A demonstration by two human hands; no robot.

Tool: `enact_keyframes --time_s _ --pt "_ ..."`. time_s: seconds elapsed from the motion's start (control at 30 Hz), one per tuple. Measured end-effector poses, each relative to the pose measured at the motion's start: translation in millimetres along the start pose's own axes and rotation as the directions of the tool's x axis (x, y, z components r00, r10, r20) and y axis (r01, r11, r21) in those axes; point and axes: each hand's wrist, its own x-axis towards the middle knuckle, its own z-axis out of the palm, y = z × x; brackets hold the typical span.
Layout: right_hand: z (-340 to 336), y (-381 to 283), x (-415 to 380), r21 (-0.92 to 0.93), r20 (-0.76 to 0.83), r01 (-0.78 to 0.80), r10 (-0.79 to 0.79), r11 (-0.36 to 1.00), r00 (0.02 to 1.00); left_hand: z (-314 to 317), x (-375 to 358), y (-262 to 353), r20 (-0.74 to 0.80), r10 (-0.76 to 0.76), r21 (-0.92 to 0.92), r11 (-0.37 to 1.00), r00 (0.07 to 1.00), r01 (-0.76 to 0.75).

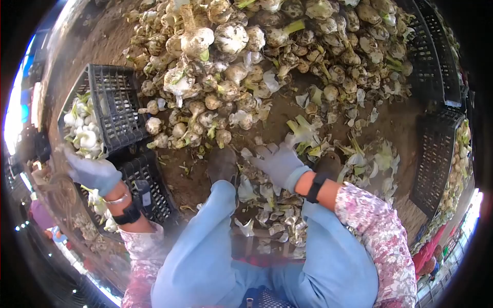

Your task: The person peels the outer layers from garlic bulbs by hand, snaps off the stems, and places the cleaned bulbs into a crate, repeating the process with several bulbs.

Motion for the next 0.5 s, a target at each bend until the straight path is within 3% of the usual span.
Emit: enact_keyframes --time_s 0.03,0.07,0.1,0.13,0.17,0.2,0.23,0.27,0.3,0.33,0.37,0.43,0.47,0.5 --pt "10 -1 1 -0.092 -0.028 0.015 -0.018 0.996 0.999 2 -11 6 0.002 -0.024 0.029 0.999 1.0 0.024" --pt "15 7 4 -0.106 0.068 0.081 -0.074 0.991 0.995 4 -22 11 0.004 -0.049 0.058 0.997 0.999 0.048" --pt "20 15 5 0.001 0.009 0.025 -0.025 1.0 1.0 9 -37 2 0.069 -0.09 -0.141 0.985 0.994 0.099" --pt "25 21 6 0.112 -0.044 -0.024 0.029 0.993 0.999 17 -62 3 0.288 -0.03 -0.227 0.969 0.957 0.098" --pt "29 24 3 0.228 -0.084 -0.071 0.092 0.971 0.992 22 -82 4 0.502 -0.153 -0.228 0.926 0.851 0.301" --pt "21 27 -1 0.362 -0.093 -0.146 0.192 0.921 0.977 24 -100 7 0.718 -0.161 -0.109 0.935 0.678 0.337" --pt "12 28 -1 0.644 -0.04 -0.217 0.315 0.733 0.948 27 -119 11 0.878 -0.156 0.01 0.951 0.453 0.308" --pt "1 28 -2 0.852 0.051 -0.256 0.413 0.457 0.909 31 -139 10 0.961 -0.118 0.055 0.967 0.25 0.248" --pt "-15 26 -3 0.959 0.168 -0.255 0.474 0.124 0.864 33 -160 9 0.986 -0.047 0.022 0.988 0.16 0.155" --pt "-71 7 -6 0.984 0.148 -0.095 0.393 -0.152 0.907 40 -170 3 0.976 0.207 -0.203 0.977 0.074 -0.058" --pt "-73 4 -4 0.977 0.185 -0.124 0.409 -0.171 0.893 42 -184 2 0.976 0.216 -0.209 0.963 0.02 -0.171" --pt "-71 -3 -5 0.959 0.262 -0.182 0.436 -0.218 0.861 40 -212 5 0.996 0.043 -0.062 0.958 0.072 0.279" --pt "-40 -6 -8 0.972 -0.14 0.209 0.449 -0.106 0.883 39 -211 6 0.998 0.015 -0.03 0.961 0.059 0.275" --pt "-41 -2 -12 0.971 -0.15 0.212 0.407 -0.112 0.901 38 -207 9 0.999 -0.011 -0.001 0.962 0.044 0.273"
